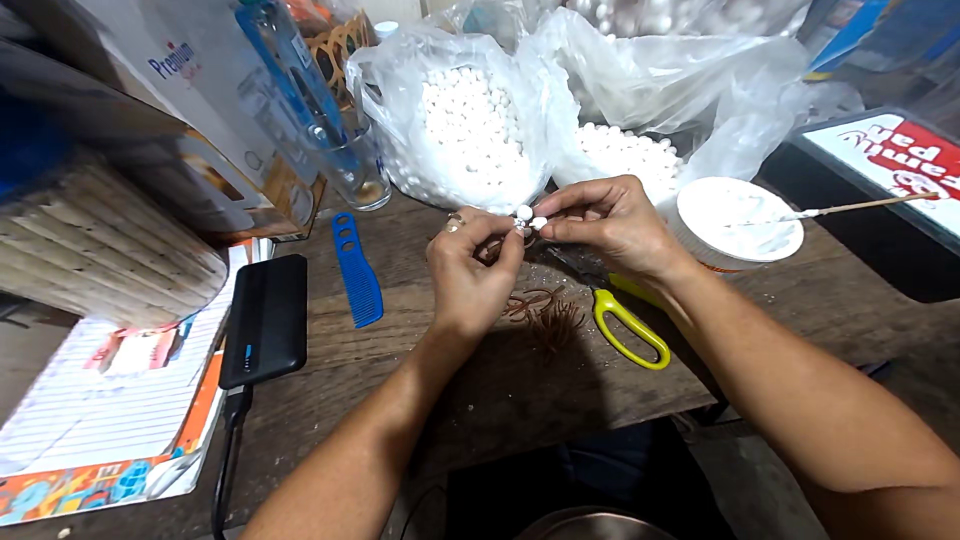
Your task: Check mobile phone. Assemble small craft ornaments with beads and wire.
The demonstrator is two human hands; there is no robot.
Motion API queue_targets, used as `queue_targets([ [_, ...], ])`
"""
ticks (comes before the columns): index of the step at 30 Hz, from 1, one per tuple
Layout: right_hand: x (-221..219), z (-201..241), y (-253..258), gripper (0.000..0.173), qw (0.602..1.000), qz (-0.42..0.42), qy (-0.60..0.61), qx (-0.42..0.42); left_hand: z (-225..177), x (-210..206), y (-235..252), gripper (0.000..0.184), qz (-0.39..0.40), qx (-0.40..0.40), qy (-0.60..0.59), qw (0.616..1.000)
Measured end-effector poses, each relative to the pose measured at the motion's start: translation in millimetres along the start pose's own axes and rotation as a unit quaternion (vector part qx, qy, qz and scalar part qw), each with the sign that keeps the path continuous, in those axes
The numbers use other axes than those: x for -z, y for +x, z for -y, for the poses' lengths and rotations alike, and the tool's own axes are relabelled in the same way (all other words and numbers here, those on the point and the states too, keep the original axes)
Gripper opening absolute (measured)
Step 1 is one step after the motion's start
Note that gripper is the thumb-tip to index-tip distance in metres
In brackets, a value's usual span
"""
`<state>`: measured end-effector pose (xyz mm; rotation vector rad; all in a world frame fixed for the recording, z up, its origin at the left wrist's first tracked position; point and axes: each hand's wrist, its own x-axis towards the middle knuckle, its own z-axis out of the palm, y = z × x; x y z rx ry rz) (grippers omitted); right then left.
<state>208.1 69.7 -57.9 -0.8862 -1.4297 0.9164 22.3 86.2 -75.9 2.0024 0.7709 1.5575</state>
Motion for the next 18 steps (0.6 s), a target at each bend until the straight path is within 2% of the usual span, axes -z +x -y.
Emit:
queue_targets([
  [5, -0.8, 1.6, -1.4, 0.022, 1.000, 0.004, -0.018, 0.011, 0.5, -0.6, -0.6, 0.007, 0.001, -0.036, 0.045, 0.998],
  [11, 0.4, 2.6, -0.6, 0.024, 0.999, 0.023, -0.018, 0.016, -1.6, 2.4, 1.2, 0.006, 0.008, -0.002, 0.010, 1.000],
  [18, 0.2, 4.1, -1.6, 0.021, 1.000, 0.027, -0.007, -0.003, -1.6, 0.8, 1.9, 0.007, 0.006, 0.000, -0.016, 1.000],
])
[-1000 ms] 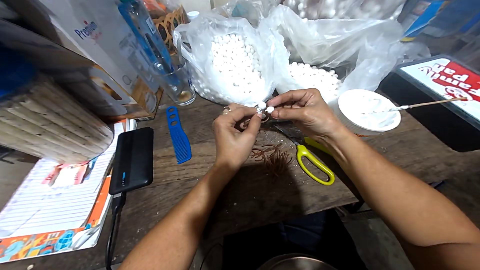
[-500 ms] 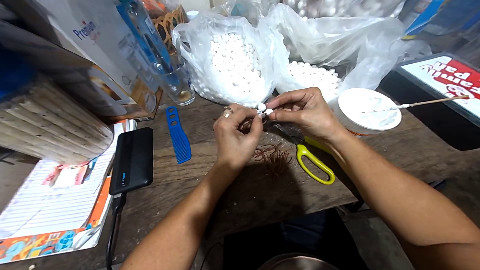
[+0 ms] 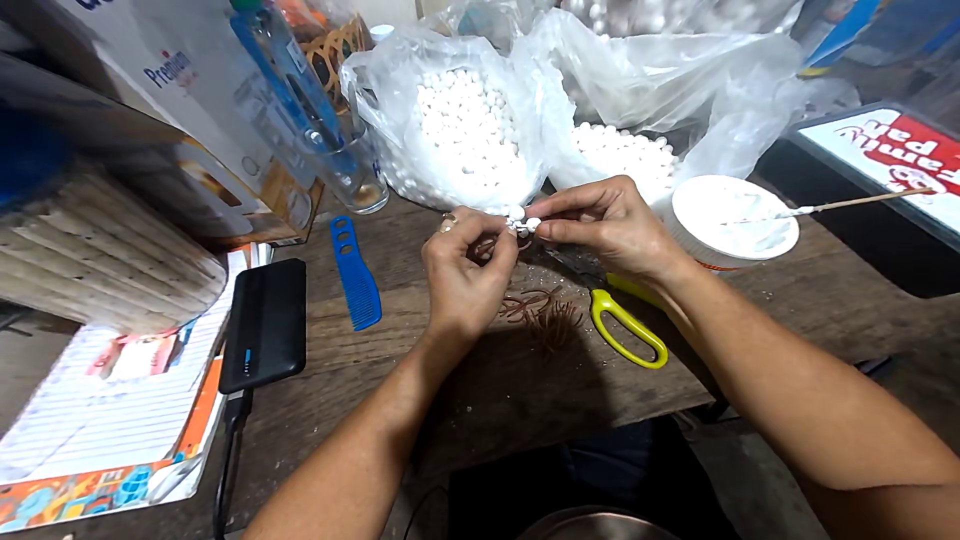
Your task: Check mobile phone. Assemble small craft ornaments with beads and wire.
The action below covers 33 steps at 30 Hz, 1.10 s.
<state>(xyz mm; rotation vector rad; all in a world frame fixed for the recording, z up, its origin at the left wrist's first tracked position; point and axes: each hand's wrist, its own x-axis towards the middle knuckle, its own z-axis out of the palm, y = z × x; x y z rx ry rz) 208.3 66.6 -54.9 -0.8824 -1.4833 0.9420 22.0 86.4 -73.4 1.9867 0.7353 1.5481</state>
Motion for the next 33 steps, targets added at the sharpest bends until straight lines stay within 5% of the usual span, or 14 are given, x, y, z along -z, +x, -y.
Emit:
queue_targets([
  [33, -12, 1, -3, 0.015, 0.999, -0.048, 0.016, -0.013, 2, -4, -4, 0.008, -0.008, 0.004, -0.042, 0.999],
])
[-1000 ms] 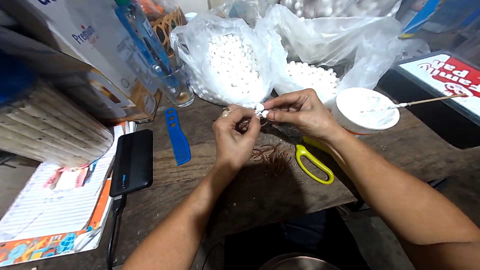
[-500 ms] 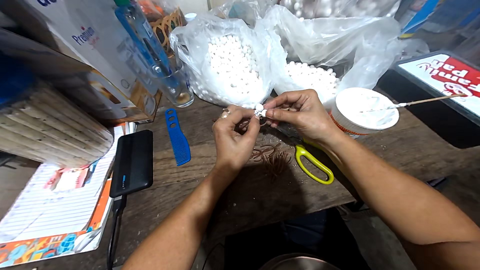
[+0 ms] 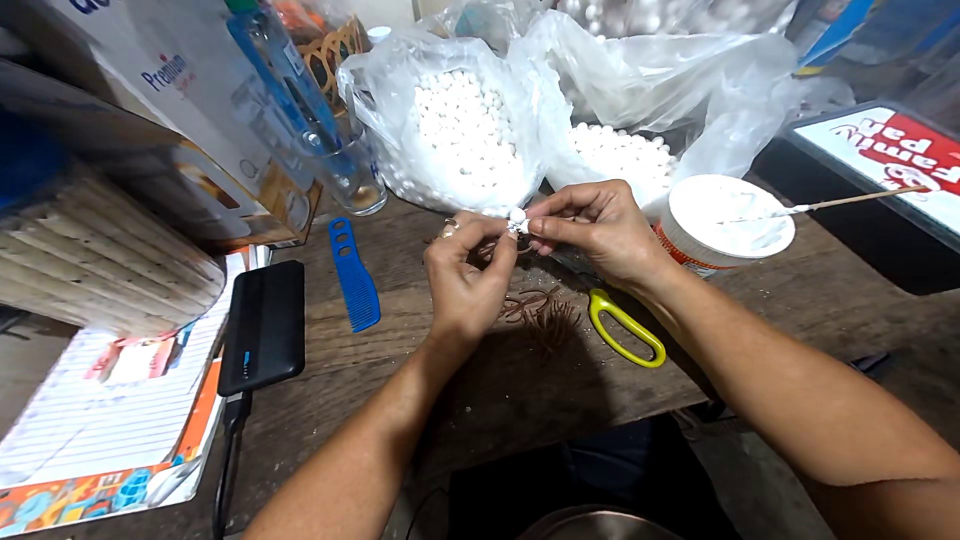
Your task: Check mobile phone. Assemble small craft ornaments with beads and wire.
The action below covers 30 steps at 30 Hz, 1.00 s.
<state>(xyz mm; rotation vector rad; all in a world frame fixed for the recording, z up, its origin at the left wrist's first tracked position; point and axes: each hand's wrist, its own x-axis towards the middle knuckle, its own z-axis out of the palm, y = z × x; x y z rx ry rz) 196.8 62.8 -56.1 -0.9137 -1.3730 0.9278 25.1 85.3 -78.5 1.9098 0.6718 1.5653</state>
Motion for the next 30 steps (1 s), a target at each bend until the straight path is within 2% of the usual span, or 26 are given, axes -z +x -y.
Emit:
queue_targets([
  [5, -3, 1, -1, 0.013, 1.000, -0.010, -0.010, 0.007, -1, 0, 0, 0.006, -0.005, 0.007, -0.006, 1.000],
  [11, 9, 10, 6, 0.021, 0.998, -0.034, -0.020, 0.053, -3, 11, 6, 0.012, -0.004, 0.134, -0.137, 0.981],
  [14, 17, 19, -4, 0.018, 0.995, -0.054, -0.052, 0.059, -10, 11, 10, 0.021, -0.025, 0.205, -0.237, 0.949],
  [17, 29, 36, -41, 0.018, 0.979, -0.058, -0.156, 0.117, -13, 12, 14, 0.025, -0.027, 0.283, -0.324, 0.902],
  [20, 60, 42, -89, 0.008, 0.948, -0.124, -0.234, 0.175, -12, 15, 16, 0.026, -0.009, 0.314, -0.357, 0.879],
  [22, 92, 36, -113, 0.005, 0.939, -0.197, -0.225, 0.167, -11, 15, 16, 0.025, -0.002, 0.321, -0.362, 0.875],
  [24, 120, 26, -125, 0.019, 0.930, -0.289, -0.185, 0.128, -11, 14, 15, 0.025, 0.005, 0.323, -0.360, 0.875],
  [26, 134, 21, -126, 0.021, 0.914, -0.354, -0.184, 0.077, -12, 12, 15, 0.024, -0.001, 0.330, -0.361, 0.872],
  [27, 138, 21, -124, 0.016, 0.911, -0.360, -0.193, 0.053, -13, 10, 15, 0.024, -0.006, 0.333, -0.362, 0.870],
  [30, 140, 23, -115, 0.033, 0.920, -0.315, -0.229, 0.049, -12, 9, 14, 0.026, -0.011, 0.336, -0.362, 0.869],
])
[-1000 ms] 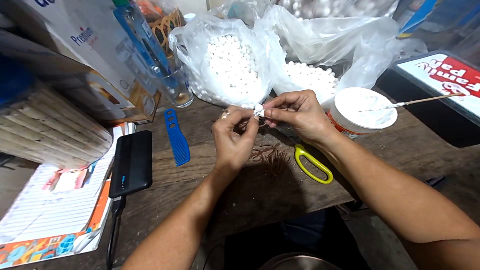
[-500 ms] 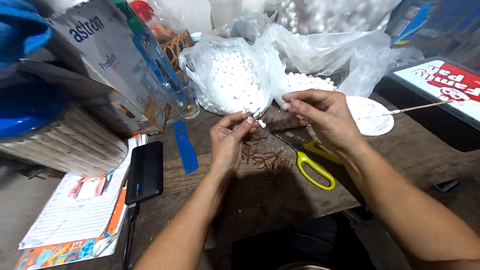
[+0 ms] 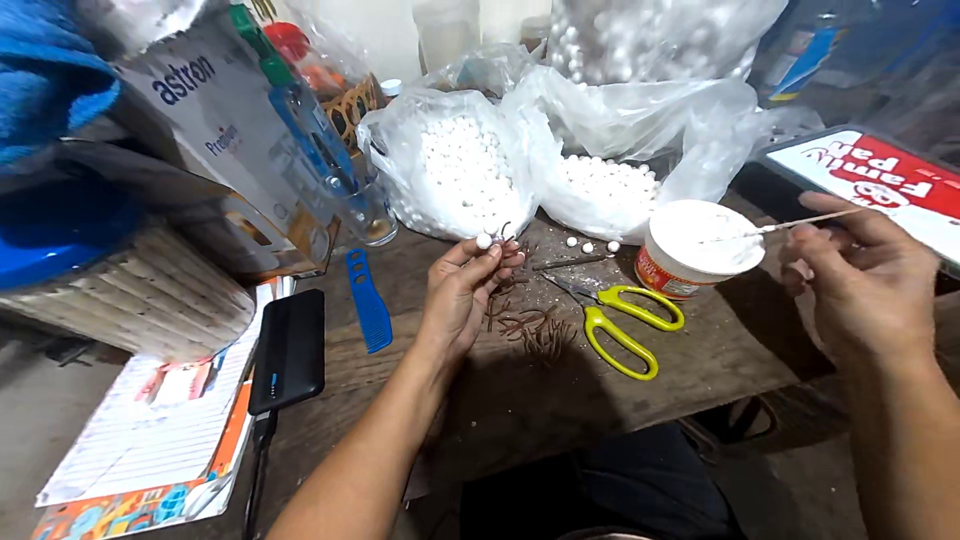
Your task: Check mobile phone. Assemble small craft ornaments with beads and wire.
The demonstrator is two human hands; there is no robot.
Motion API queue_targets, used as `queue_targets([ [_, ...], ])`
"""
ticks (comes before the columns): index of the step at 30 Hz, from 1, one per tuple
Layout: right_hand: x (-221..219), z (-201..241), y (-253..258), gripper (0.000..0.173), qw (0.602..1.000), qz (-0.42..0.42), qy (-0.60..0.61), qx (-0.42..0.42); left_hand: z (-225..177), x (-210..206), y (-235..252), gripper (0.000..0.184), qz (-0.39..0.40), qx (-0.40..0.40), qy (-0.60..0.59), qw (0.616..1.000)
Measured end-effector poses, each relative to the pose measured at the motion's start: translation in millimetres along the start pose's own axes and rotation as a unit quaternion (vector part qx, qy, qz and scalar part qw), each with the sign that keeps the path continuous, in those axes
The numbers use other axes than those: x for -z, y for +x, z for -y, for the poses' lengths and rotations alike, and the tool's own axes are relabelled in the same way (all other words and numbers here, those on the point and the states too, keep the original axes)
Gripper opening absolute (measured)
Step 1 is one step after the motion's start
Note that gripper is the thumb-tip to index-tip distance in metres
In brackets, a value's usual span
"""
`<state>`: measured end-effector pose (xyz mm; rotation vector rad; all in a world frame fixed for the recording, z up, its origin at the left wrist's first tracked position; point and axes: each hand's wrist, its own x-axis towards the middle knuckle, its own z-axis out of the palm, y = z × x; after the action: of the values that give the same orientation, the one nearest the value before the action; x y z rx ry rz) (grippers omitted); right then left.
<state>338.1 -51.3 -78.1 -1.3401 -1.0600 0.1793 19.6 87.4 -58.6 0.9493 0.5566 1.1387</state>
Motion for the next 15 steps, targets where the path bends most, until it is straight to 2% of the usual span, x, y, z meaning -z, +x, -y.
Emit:
queue_targets([
  [3, -5, 7, 4, 0.016, 0.997, 0.013, -0.016, 0.071, 1, -1, -1, 0.029, 0.004, -0.003, 0.005, 1.000],
  [6, 1, 21, 2, 0.016, 0.991, 0.020, -0.038, 0.125, 1, 1, -2, 0.029, 0.008, -0.005, 0.011, 1.000],
  [9, 18, 30, 3, 0.017, 0.988, -0.019, -0.017, 0.152, 4, 0, -2, 0.029, 0.019, -0.002, 0.012, 1.000],
  [11, 20, 31, 4, 0.022, 0.992, -0.056, 0.027, 0.111, 5, -1, -4, 0.030, 0.020, 0.000, 0.007, 1.000],
  [15, 19, 26, 7, 0.035, 0.985, -0.110, 0.128, -0.032, 8, -3, -5, 0.032, 0.033, 0.010, 0.007, 0.999],
])
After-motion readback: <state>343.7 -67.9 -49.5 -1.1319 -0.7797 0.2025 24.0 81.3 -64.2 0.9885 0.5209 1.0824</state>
